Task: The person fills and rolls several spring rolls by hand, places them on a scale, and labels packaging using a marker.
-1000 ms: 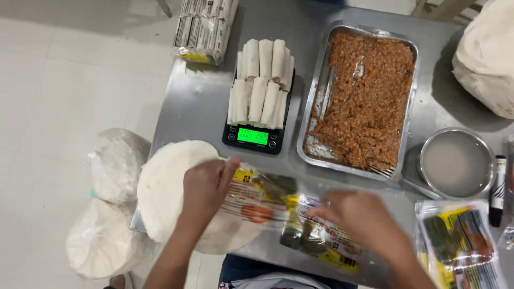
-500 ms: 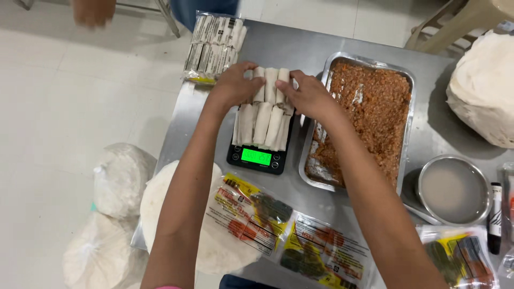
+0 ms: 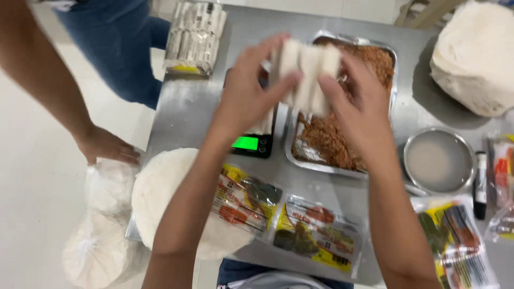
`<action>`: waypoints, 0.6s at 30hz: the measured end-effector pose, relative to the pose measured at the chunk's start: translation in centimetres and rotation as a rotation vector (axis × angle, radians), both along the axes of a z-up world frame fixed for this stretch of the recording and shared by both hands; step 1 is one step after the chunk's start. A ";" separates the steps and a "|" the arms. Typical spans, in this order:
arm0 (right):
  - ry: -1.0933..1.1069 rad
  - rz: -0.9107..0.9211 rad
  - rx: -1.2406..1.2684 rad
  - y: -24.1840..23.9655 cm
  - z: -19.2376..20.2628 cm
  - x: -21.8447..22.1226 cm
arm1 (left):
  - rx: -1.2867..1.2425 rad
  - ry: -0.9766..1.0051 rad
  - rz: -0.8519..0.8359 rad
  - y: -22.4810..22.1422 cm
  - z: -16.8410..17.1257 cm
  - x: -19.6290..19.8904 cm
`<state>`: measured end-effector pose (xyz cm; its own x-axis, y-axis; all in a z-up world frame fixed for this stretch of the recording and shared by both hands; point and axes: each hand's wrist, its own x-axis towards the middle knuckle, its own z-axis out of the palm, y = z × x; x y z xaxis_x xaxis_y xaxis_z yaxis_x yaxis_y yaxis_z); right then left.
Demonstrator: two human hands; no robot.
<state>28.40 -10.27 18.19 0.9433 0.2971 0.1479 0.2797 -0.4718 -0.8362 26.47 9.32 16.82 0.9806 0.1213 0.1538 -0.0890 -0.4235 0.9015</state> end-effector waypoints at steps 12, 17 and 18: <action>0.476 -0.209 -0.277 -11.6 -10.8 -16.8 | 0.133 0.499 -0.246 -11.8 -9.6 -15.5; 0.328 -0.186 -0.080 -12.4 -12.4 -15.3 | 0.202 0.206 -0.041 -13.5 -11.2 -16.3; 0.327 -0.188 -0.077 -12.6 -13.0 -15.6 | 0.205 0.204 -0.043 -13.1 -12.0 -16.3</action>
